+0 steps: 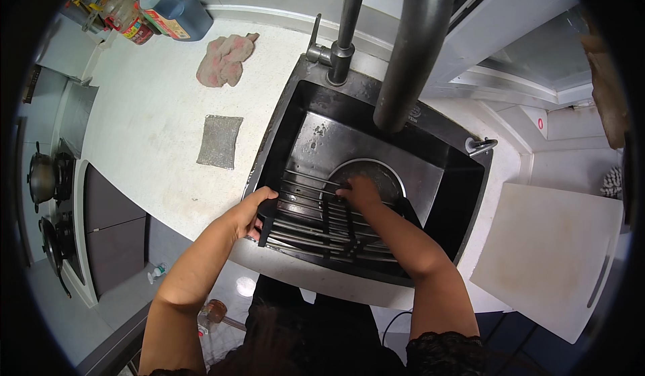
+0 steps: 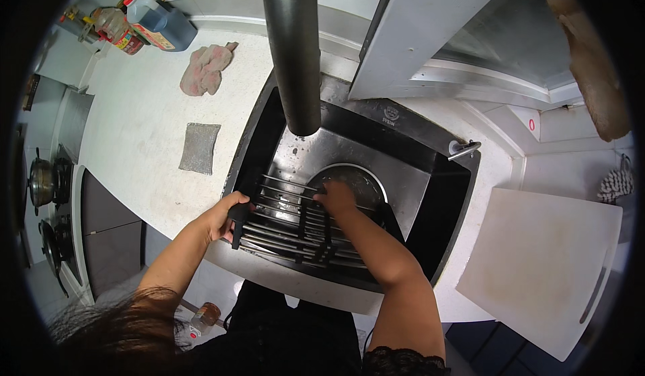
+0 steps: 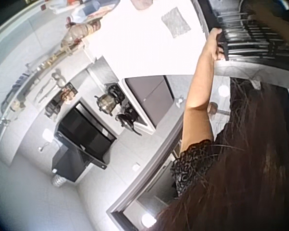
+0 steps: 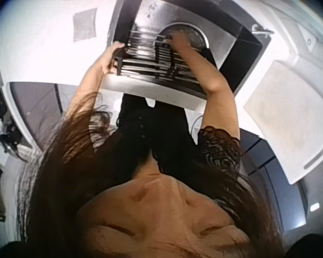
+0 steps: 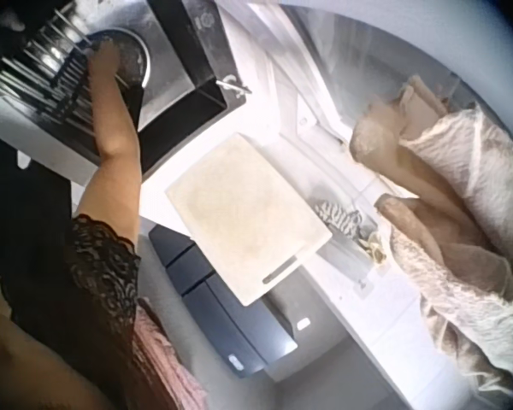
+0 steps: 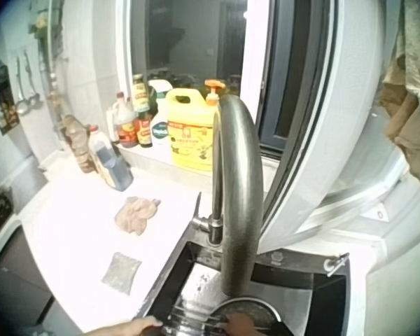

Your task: The person scrubs a metal dish rack with a sponge under running water in a kitchen sink. They repeatedly rinse and scrub different sections of the rack, turning it over to clean all sides.

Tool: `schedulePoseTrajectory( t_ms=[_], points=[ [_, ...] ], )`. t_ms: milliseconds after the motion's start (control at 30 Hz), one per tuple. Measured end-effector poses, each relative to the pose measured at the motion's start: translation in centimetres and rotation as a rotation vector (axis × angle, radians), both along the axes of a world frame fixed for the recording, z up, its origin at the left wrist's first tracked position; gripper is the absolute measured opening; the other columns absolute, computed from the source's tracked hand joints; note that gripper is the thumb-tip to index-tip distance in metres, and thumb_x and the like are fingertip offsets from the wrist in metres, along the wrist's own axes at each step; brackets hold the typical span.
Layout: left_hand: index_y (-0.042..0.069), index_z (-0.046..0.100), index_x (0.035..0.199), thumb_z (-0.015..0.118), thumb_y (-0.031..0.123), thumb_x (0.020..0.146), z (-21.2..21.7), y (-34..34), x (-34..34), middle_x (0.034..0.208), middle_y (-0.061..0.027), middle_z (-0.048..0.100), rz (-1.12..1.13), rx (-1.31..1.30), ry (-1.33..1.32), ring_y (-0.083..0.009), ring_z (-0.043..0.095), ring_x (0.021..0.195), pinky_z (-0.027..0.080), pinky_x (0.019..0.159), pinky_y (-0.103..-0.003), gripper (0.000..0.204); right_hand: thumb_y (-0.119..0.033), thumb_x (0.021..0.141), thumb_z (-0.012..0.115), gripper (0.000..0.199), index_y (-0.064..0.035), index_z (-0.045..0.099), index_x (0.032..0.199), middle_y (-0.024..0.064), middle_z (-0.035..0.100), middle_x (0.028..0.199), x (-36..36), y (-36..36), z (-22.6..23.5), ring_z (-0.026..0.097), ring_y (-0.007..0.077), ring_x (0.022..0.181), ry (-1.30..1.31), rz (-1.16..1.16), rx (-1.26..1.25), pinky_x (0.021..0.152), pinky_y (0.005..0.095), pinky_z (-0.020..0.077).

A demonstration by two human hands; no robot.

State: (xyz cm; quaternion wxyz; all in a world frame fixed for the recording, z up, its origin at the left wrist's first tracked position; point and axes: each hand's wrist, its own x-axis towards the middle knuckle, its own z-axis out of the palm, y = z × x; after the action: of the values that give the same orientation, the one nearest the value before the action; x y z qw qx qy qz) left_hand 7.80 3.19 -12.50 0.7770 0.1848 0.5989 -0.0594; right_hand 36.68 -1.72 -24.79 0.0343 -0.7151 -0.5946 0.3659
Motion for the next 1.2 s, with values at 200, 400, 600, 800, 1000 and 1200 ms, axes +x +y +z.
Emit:
schedulePoseTrajectory(
  t_ms=[200,400,600,800,1000,1200],
  points=[
    [0.013,0.057,0.099,0.054,0.052,0.073,-0.3,0.1,-0.2,0.078,-0.0067,0.06,-0.012,-0.008,-0.004,-0.0214,0.06,0.061,0.051,0.047,-0.041,0.047,-0.026,0.076,0.065,0.025,-0.0121,0.071,0.096,0.0169,0.066,0.096,6.8,-2.5,-3.2,0.063,0.0356,0.09,-0.277,0.013,-0.152,0.081,0.0422,0.0512],
    [0.013,0.057,0.1,0.053,0.053,0.073,-0.1,0.1,-0.3,0.077,-0.0074,0.059,-0.014,-0.006,-0.012,-0.0215,0.06,0.061,0.051,0.046,-0.04,0.048,-0.022,0.083,0.057,0.025,-0.0015,0.07,0.085,0.0207,0.066,0.096,6.1,-0.7,-5.4,0.065,0.0339,0.092,-0.44,0.025,0.006,0.08,0.0426,0.0522],
    [0.013,0.058,0.1,0.053,0.053,0.073,-0.3,-0.1,-0.6,0.078,-0.0081,0.058,-0.022,0.001,0.005,-0.0228,0.059,0.062,0.049,0.046,-0.04,0.048,-0.016,0.083,0.053,0.027,-0.0046,0.067,0.102,0.0185,0.063,0.111,6.0,0.6,-6.5,0.063,0.0366,0.096,-0.061,0.094,-0.007,0.087,0.043,0.0495],
    [0.011,0.057,0.099,0.055,0.052,0.072,-0.1,0.2,-0.4,0.076,-0.008,0.058,-0.012,-0.017,-0.021,-0.022,0.059,0.057,0.049,0.041,-0.038,0.049,-0.02,0.08,0.063,0.033,-0.0095,0.065,0.111,0.0169,0.06,0.118,3.8,-1.3,-1.9,0.059,0.0321,0.107,0.524,0.069,0.103,0.093,0.037,0.0457],
    [0.011,0.057,0.1,0.055,0.052,0.072,0.5,0.3,0.1,0.076,-0.0076,0.059,0.02,-0.019,-0.013,-0.0216,0.059,0.057,0.05,0.042,-0.038,0.05,-0.02,0.078,0.07,0.04,-0.0085,0.062,0.115,0.0166,0.061,0.115,2.7,-2.1,-2.2,0.06,0.0291,0.106,0.354,0.041,0.118,0.091,0.034,0.0459],
    [0.012,0.057,0.1,0.054,0.051,0.074,-0.5,0.2,-0.5,0.078,-0.0078,0.059,-0.005,-0.018,-0.025,-0.0222,0.06,0.061,0.051,0.045,-0.041,0.048,-0.017,0.077,0.071,0.034,-0.0092,0.065,0.11,0.0155,0.066,0.104,2.8,-1.1,-1.9,0.064,0.0277,0.097,0.222,0.16,0.05,0.084,0.0328,0.0489]
  ],
)
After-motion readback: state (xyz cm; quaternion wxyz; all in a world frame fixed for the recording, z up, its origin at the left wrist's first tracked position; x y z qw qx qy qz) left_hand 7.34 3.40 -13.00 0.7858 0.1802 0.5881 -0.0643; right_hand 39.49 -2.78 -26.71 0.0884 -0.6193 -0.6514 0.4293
